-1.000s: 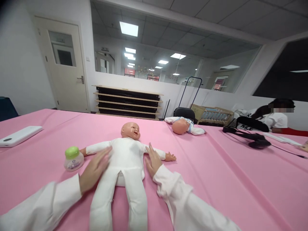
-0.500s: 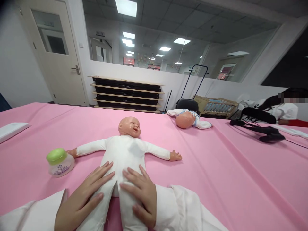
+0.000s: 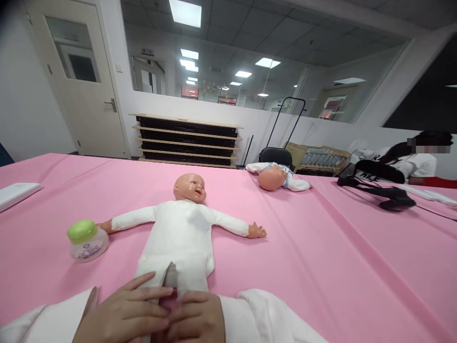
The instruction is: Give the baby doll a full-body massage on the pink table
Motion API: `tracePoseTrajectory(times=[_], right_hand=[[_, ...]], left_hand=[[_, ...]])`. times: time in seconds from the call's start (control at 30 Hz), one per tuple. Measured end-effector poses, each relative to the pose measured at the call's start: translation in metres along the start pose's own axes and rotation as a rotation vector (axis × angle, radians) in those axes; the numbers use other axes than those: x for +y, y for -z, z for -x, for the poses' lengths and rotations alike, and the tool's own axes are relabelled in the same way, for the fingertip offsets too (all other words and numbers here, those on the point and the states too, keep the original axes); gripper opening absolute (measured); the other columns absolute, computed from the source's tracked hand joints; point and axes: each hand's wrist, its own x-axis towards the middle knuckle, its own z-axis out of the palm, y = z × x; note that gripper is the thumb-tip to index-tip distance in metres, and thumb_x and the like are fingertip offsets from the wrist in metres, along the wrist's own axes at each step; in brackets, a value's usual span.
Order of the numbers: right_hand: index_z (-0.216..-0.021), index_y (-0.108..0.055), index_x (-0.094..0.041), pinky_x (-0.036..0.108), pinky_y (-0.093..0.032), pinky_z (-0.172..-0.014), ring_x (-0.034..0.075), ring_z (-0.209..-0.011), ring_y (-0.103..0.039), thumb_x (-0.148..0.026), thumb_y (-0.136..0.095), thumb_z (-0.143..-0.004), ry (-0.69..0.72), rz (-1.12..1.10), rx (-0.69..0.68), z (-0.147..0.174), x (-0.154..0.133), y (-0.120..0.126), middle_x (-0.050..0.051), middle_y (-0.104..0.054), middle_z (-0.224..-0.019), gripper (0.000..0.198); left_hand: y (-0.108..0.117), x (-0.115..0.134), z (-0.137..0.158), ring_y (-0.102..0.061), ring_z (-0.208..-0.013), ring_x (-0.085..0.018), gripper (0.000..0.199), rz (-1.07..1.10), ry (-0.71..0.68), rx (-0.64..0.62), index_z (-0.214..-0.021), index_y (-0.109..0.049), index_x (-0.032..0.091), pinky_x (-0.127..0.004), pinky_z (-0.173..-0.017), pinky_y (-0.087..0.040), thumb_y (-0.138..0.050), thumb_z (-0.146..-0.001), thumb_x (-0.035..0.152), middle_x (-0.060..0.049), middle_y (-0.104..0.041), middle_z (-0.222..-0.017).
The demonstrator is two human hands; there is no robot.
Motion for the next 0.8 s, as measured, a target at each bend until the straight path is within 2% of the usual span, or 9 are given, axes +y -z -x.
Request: tracePoseTrajectory(times=[0.07,0.13,0.23,0.3,0.4,0.47,0.57,0.7,0.8], right_hand=[[-0.104,-0.059,-0.021,0.024,-0.017,-0.111,0.010,-0.120,-0.044,-0.041,-0.039,-0.088,-0.064,0.043,0.064,0.002,0.008,0.001,0.000,-0.063,-0.110,0.032],[-0.116,-0.053,-0.022,0.035,-0.012,-0.112,0.016,-0.129,-0.032,-0.043,-0.037,-0.087,-0.260,0.076,0.134,0.003,0.017,0.005,0.003,-0.052,-0.126,0.040],[-0.131,-0.039,-0.021,0.045,-0.015,-0.110,0.021,-0.135,-0.019,-0.041,-0.032,-0.089,-0.545,0.097,0.248,0.004,0.026,0.011,0.008,-0.027,-0.144,0.047],[-0.135,-0.034,-0.020,0.045,-0.019,-0.108,0.022,-0.136,-0.015,-0.043,-0.029,-0.090,-0.602,0.096,0.267,0.004,0.027,0.012,0.010,-0.016,-0.147,0.051],[-0.134,-0.036,-0.022,0.048,-0.009,-0.109,0.024,-0.136,-0.012,-0.044,-0.026,-0.090,-0.504,0.100,0.169,0.001,0.020,0.015,0.008,-0.016,-0.147,0.050],[-0.130,-0.042,-0.024,0.049,0.002,-0.109,0.023,-0.136,-0.013,-0.044,-0.030,-0.088,-0.371,0.087,0.059,-0.003,0.010,0.018,0.004,-0.028,-0.143,0.048],[-0.124,-0.047,-0.023,0.046,0.014,-0.108,0.020,-0.134,-0.022,-0.044,-0.035,-0.086,-0.194,0.063,-0.035,-0.009,-0.004,0.021,-0.001,-0.050,-0.129,0.046],[-0.114,-0.053,-0.017,0.030,0.000,-0.113,0.011,-0.121,-0.043,-0.033,-0.035,-0.092,-0.104,0.137,-0.052,-0.015,-0.015,0.013,0.001,-0.058,-0.119,0.032],[-0.103,-0.058,-0.019,0.023,-0.013,-0.111,0.008,-0.114,-0.049,-0.032,-0.035,-0.093,-0.029,0.135,0.025,-0.012,-0.015,0.007,0.000,-0.060,-0.116,0.029]], left_hand=[[-0.006,-0.001,0.003,-0.040,-0.124,-0.012,0.034,-0.059,0.118,0.059,-0.121,-0.051,0.024,-0.034,-0.111,-0.020,-0.039,-0.089,0.021,0.002,-0.061,-0.117],[-0.011,-0.003,0.005,-0.034,-0.129,-0.016,0.041,-0.100,0.286,0.086,-0.130,-0.042,0.025,-0.040,-0.110,-0.022,-0.035,-0.090,0.022,0.000,-0.050,-0.130],[-0.014,-0.006,0.007,-0.027,-0.132,-0.019,0.043,-0.109,0.475,0.079,-0.135,-0.034,0.027,-0.043,-0.107,-0.027,-0.034,-0.091,0.028,-0.002,-0.036,-0.140],[-0.013,-0.006,0.006,-0.025,-0.133,-0.020,0.042,-0.092,0.508,0.071,-0.134,-0.036,0.028,-0.045,-0.107,-0.026,-0.033,-0.092,0.029,-0.002,-0.033,-0.142],[-0.007,0.000,0.004,-0.034,-0.128,-0.019,0.034,-0.003,0.400,0.054,-0.118,-0.053,0.026,-0.044,-0.109,-0.023,-0.034,-0.091,0.027,-0.001,-0.053,-0.127],[-0.002,0.006,0.001,-0.050,-0.115,-0.015,0.032,0.103,0.237,0.068,-0.103,-0.061,0.023,-0.037,-0.108,-0.026,-0.032,-0.090,0.025,-0.002,-0.066,-0.104],[-0.003,0.016,-0.004,-0.061,-0.086,-0.010,0.030,0.174,0.050,0.080,-0.089,-0.061,0.020,-0.026,-0.101,-0.037,-0.031,-0.091,0.025,0.000,-0.069,-0.081],[-0.017,0.022,-0.004,-0.061,-0.069,-0.006,0.031,0.133,-0.036,0.062,-0.082,-0.061,0.022,-0.018,-0.088,-0.044,-0.032,-0.093,0.020,0.004,-0.067,-0.068],[-0.019,0.023,-0.001,-0.061,-0.065,-0.006,0.035,0.157,-0.056,0.090,-0.085,-0.062,0.023,-0.017,-0.085,-0.045,-0.028,-0.093,0.019,0.003,-0.067,-0.065]])
